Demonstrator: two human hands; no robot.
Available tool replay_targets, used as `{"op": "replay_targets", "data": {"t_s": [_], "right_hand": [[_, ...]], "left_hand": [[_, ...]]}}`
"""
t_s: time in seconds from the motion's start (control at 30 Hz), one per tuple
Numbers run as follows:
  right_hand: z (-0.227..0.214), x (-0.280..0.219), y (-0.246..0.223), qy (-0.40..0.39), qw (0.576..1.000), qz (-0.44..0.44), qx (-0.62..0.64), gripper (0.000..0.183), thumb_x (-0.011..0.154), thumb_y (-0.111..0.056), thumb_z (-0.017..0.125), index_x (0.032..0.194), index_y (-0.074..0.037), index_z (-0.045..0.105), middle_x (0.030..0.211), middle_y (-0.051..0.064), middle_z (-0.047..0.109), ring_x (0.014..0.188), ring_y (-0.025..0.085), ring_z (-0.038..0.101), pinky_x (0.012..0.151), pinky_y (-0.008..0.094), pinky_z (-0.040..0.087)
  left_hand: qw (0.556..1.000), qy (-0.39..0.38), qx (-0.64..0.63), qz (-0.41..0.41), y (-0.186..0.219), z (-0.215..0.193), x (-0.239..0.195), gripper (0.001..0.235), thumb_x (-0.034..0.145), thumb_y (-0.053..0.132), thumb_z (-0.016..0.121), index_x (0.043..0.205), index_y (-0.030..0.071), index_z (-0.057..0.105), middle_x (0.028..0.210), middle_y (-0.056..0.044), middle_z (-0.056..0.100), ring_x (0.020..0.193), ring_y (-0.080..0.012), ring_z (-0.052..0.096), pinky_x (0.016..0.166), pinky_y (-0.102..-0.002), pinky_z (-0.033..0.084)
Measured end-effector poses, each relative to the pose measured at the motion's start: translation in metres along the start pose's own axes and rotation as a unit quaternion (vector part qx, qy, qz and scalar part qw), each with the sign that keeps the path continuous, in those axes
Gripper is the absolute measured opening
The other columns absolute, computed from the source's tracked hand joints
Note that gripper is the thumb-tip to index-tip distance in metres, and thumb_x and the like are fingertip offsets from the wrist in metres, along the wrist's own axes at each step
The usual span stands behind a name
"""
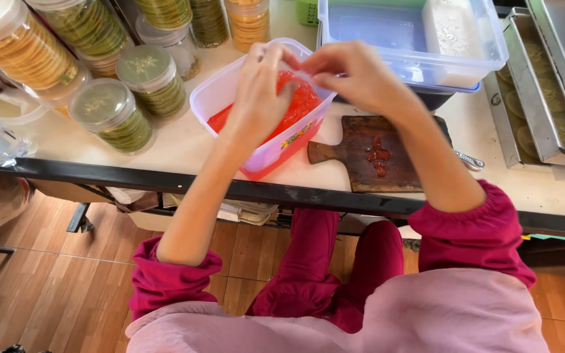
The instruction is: The person slices a red jelly-like food item into small pieces on a wooden cutting board using a knife. The person then transfers the cut pieces by hand into a nearby plastic container.
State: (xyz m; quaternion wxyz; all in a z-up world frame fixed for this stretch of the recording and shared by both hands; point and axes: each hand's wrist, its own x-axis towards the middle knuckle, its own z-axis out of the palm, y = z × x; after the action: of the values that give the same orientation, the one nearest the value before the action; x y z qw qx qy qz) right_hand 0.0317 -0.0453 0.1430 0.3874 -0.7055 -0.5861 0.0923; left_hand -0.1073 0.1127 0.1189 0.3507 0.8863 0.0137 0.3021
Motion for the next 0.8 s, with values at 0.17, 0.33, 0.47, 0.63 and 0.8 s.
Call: {"op": "replay_targets", "data": {"t_s": [0.17, 0.33, 0.47, 0.63, 0.8], "right_hand": [[-0.033, -0.078, -0.009, 0.010, 0.993, 0.111, -0.047, 0.035, 0.092, -0.010, 0.068, 0.126, -0.002, 0.069, 0.115, 0.014, 0.070, 0.089, 0.022, 0.067, 0.085, 0.040, 0.058], [-0.026, -0.130, 0.061, -0.135, 0.964, 0.212, -0.091, 0.079, 0.070, -0.038, 0.093, 0.134, -0.003, 0.062, 0.128, 0.025, 0.058, 0.114, 0.037, 0.063, 0.084, 0.041, 0.061], [-0.019, -0.133, 0.081, -0.195, 0.948, 0.228, -0.108, 0.083, 0.067, -0.036, 0.094, 0.132, 0.000, 0.059, 0.131, 0.024, 0.051, 0.125, 0.039, 0.053, 0.092, 0.043, 0.058], [-0.013, -0.127, 0.095, -0.218, 0.955, 0.170, -0.103, 0.067, 0.067, -0.023, 0.088, 0.124, 0.000, 0.061, 0.123, 0.023, 0.053, 0.114, 0.037, 0.057, 0.083, 0.042, 0.060], [0.002, -0.136, 0.118, -0.208, 0.963, 0.133, -0.105, 0.040, 0.062, -0.017, 0.080, 0.101, -0.014, 0.073, 0.106, 0.014, 0.060, 0.088, 0.031, 0.069, 0.071, 0.043, 0.058]], "left_hand": [[0.988, -0.030, -0.053, 0.140, 0.019, 0.063, -0.023, 0.032, 0.087, 0.005, 0.073, 0.113, 0.012, 0.055, 0.105, -0.010, 0.058, 0.103, -0.0306, 0.058, 0.093, -0.042, 0.045], [0.977, -0.203, -0.040, 0.058, -0.012, 0.165, -0.041, 0.061, 0.074, 0.010, 0.085, 0.119, 0.018, 0.045, 0.110, -0.009, 0.054, 0.111, -0.0366, 0.060, 0.099, -0.046, 0.049], [0.987, -0.125, -0.080, 0.060, -0.040, 0.214, -0.024, 0.048, 0.077, -0.004, 0.071, 0.115, 0.015, 0.048, 0.104, -0.010, 0.056, 0.105, -0.0360, 0.064, 0.097, -0.046, 0.050], [0.987, 0.014, -0.107, 0.123, -0.034, 0.205, -0.010, 0.040, 0.088, -0.004, 0.053, 0.120, 0.019, 0.052, 0.105, -0.007, 0.055, 0.102, -0.0295, 0.062, 0.096, -0.040, 0.051], [0.972, 0.093, -0.026, 0.214, -0.019, 0.171, -0.018, 0.039, 0.090, -0.010, 0.045, 0.120, 0.012, 0.055, 0.108, -0.006, 0.058, 0.099, -0.0272, 0.062, 0.094, -0.037, 0.053]]}}
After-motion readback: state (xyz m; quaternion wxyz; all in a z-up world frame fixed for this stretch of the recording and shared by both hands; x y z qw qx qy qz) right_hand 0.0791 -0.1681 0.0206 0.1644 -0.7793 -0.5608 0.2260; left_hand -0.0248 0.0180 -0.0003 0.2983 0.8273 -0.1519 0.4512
